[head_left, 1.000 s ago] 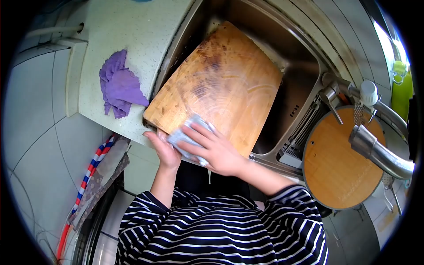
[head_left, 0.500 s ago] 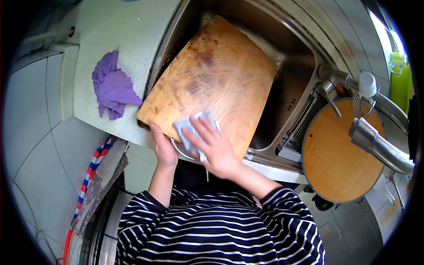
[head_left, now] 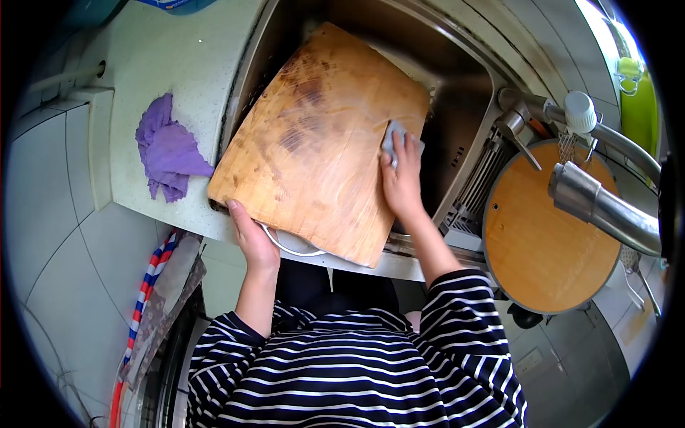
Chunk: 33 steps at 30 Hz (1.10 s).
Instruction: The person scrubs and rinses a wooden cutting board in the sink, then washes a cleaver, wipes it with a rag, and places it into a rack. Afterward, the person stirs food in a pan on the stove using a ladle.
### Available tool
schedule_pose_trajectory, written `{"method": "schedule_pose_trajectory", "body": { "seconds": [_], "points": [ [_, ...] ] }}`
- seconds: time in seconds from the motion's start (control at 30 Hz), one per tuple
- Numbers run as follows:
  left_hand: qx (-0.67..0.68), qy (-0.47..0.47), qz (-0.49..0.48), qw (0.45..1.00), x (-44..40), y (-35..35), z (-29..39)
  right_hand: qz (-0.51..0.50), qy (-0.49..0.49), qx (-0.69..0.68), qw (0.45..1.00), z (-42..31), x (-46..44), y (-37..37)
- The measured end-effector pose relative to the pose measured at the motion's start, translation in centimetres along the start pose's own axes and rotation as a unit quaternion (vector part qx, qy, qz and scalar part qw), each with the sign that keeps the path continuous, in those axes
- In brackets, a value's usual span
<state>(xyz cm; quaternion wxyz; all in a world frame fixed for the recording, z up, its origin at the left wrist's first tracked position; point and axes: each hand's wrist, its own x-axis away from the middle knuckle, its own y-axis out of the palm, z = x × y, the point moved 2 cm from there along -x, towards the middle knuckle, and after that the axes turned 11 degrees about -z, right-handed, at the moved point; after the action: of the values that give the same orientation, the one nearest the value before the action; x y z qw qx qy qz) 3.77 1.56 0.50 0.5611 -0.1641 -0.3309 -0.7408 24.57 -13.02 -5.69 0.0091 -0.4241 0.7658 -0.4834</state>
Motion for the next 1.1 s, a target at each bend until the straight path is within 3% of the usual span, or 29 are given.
{"method": "schedule_pose_trajectory", "body": {
  "seconds": [0.17,0.3,0.53,0.63,0.77,0.83,0.9,1.03,1.1],
  "points": [
    [0.028,-0.006,0.025,0.999,0.2,0.8,0.3,-0.127,-0.06,-0.015,0.99,-7.4,8.9,-1.1],
    [-0.012,0.032,0.041,0.999,-0.2,0.5,-0.3,-0.181,-0.087,0.017,0.98,-6.6,7.5,-1.9],
    [-0.062,0.052,0.05,0.995,-0.2,1.0,-0.5,0.043,0.022,0.021,0.999,5.9,-7.9,0.4],
    [-0.048,0.051,0.061,0.996,-0.2,1.0,-0.4,0.048,0.014,0.06,0.997,3.5,-8.2,0.9],
    [-0.029,0.044,0.067,0.996,-0.4,0.8,-0.5,-0.064,-0.147,0.029,0.987,-7.3,-0.7,0.2],
    [-0.037,0.044,0.064,0.996,-0.2,1.2,-0.3,-0.137,-0.223,-0.035,0.965,-10.6,1.0,0.2],
    [-0.039,0.045,0.063,0.996,-0.2,1.4,-0.1,-0.16,-0.279,-0.004,0.947,-10.9,0.0,0.1],
    [-0.036,0.047,0.054,0.997,-0.2,1.2,-0.4,-0.083,-0.149,0.027,0.985,-5.4,-8.8,0.6],
    [-0.038,0.051,0.052,0.997,-0.1,1.1,-0.6,0.003,-0.149,0.011,0.989,-3.7,-13.0,0.9]
  ]
}}
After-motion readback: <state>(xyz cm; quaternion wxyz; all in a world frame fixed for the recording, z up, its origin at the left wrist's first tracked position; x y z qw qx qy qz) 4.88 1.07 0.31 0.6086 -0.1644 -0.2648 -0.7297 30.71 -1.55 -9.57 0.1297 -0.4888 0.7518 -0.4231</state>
